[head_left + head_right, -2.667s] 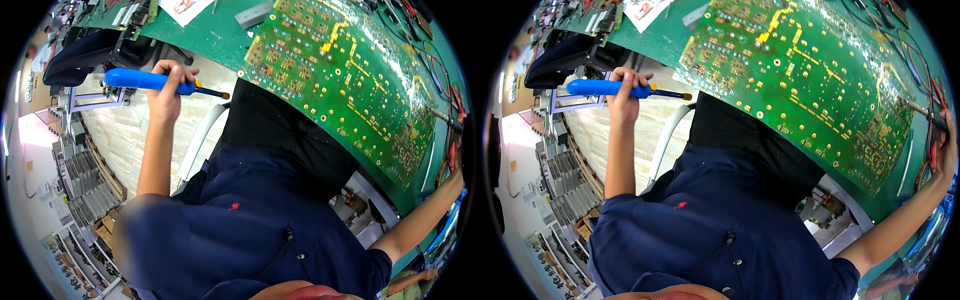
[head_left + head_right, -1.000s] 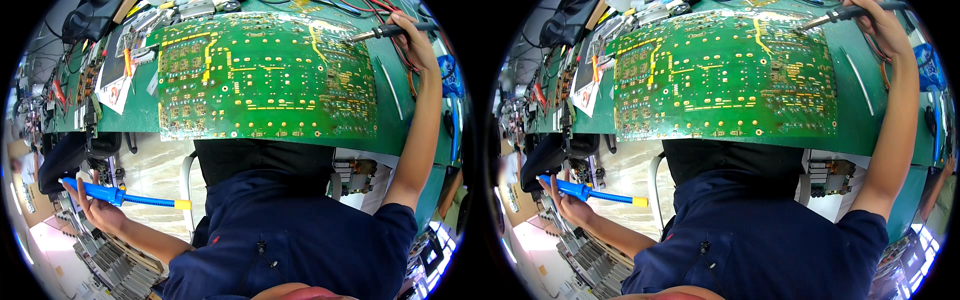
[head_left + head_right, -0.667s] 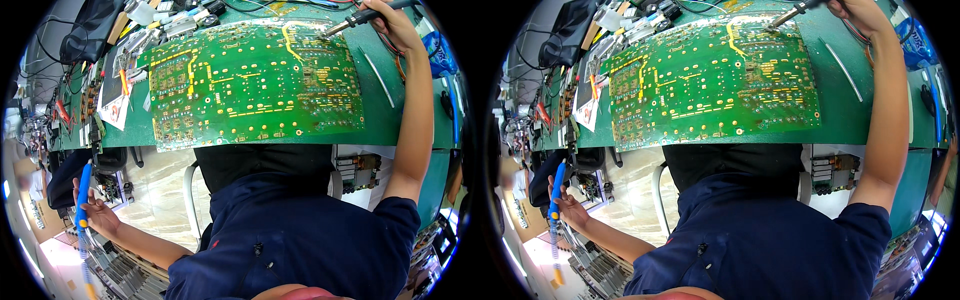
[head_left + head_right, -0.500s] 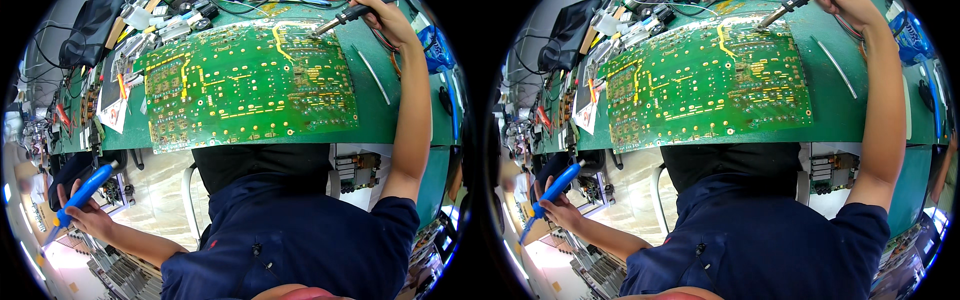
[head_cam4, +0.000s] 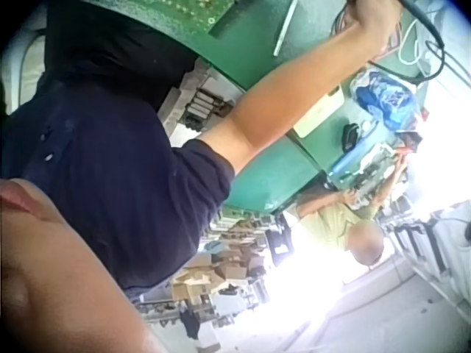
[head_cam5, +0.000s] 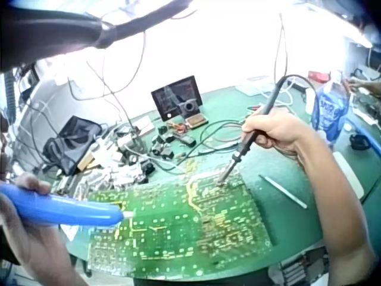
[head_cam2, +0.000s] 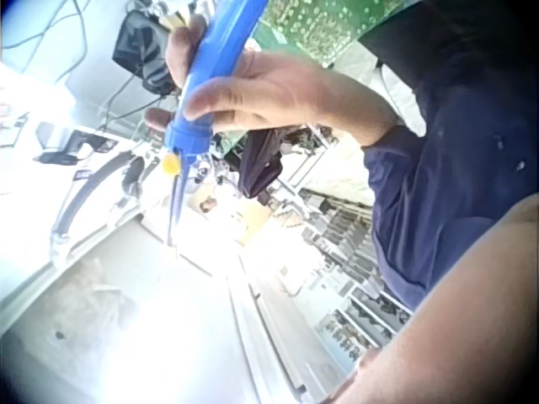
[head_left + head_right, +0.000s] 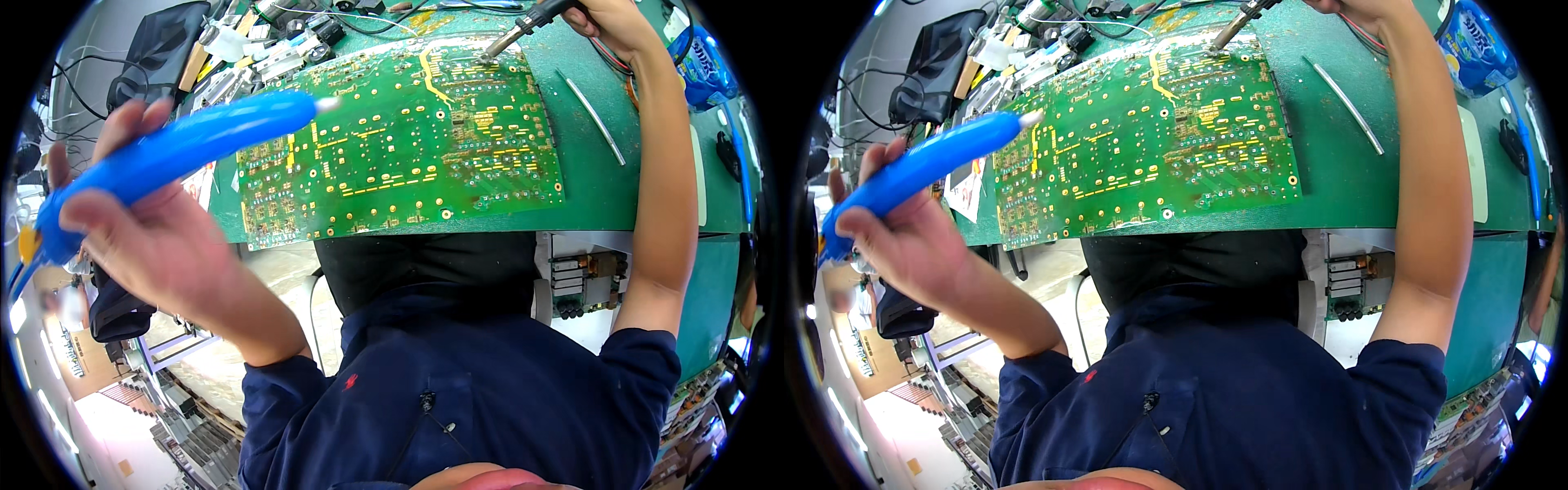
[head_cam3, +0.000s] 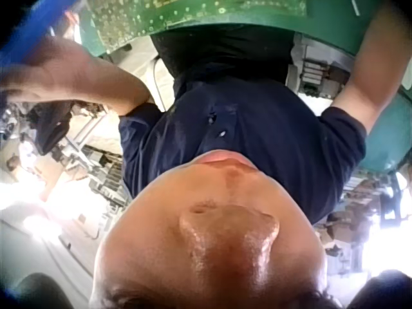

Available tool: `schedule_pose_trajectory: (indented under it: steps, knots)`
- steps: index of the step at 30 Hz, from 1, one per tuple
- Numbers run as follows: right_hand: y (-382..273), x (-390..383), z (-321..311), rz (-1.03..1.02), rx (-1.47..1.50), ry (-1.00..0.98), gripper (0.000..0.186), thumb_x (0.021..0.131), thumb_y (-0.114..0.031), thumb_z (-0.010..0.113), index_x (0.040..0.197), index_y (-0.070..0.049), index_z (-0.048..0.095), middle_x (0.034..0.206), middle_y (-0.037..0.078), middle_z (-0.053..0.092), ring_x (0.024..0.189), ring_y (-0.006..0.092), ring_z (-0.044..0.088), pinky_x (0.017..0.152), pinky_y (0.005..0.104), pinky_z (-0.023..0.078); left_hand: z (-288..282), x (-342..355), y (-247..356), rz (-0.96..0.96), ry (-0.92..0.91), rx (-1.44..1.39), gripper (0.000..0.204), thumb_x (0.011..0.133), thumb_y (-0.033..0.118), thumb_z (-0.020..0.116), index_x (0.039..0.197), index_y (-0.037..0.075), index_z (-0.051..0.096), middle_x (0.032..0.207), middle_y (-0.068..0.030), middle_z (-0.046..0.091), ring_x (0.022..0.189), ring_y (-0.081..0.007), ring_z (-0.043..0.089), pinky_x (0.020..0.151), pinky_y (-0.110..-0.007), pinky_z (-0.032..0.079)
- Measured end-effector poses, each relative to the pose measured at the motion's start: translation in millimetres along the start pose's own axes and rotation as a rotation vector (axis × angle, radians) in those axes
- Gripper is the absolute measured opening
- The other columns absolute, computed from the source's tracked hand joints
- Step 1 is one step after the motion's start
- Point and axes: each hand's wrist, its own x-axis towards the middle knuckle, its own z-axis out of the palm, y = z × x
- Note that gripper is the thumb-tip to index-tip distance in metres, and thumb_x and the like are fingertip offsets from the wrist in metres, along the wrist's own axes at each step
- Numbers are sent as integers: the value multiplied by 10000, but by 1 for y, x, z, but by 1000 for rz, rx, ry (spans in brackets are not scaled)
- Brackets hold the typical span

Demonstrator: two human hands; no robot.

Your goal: The person uses a soldering iron and a desoldering pump to remove and attach components on a large green circuit board. They apply heat to solder joints and operate the suction tool.

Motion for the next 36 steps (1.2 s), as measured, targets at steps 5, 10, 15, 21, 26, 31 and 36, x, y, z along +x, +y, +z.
schedule_pose_trajectory:
  steps: [5,10,15,21,26,31,36]
  knots:
    - [0,3,0,30,-13,-41,220,918,-169,664,786,4,697,557,33,558,443,87,470,401,228,327,73,-11,-14,-60,-52,-412,373,1047,249,570,1375,120,449,1191,-240,657,1179,-447,617,1089,-642,412]
    - [3,5,-5,40,-1,-58,226,914,-177,668,777,1,698,551,27,548,438,90,458,402,229,323,86,-2,-42,-220,-84,-735,252,1061,205,516,1278,78,506,1022,-176,626,1018,-342,602,1023,-587,432]
    - [2,3,-3,33,-9,-64,228,913,-180,672,773,-3,697,551,25,544,441,93,459,405,232,325,103,-12,-51,-233,-109,-662,457,1036,521,514,1109,70,519,948,-153,598,875,-316,597,892,-548,481]
    - [1,1,2,33,-10,-27,231,906,-186,674,757,-10,688,550,20,537,443,91,458,408,236,327,140,-9,-54,-165,46,-559,544,1008,530,523,1229,41,433,959,-161,606,881,-296,623,873,-477,513]
    - [2,0,-2,18,-33,-35,224,902,-187,673,753,-22,688,554,12,533,449,86,456,410,236,323,172,-19,-35,-73,230,-401,514,1065,388,543,1352,-9,387,916,-108,595,882,-227,621,866,-394,511]
    - [1,4,2,39,-27,-57,224,899,-189,674,744,-28,691,554,5,530,451,84,457,411,238,318,139,-20,-50,-9,53,-260,600,1000,590,523,1248,55,415,1080,-172,586,1013,-303,602,937,-509,499]
    - [-3,-1,0,46,-72,5,224,899,-191,676,749,-25,691,553,4,529,451,86,458,412,240,317,134,-23,-48,-117,49,-512,501,1015,554,515,1155,73,520,1102,-162,584,1070,-298,597,1024,-566,462]
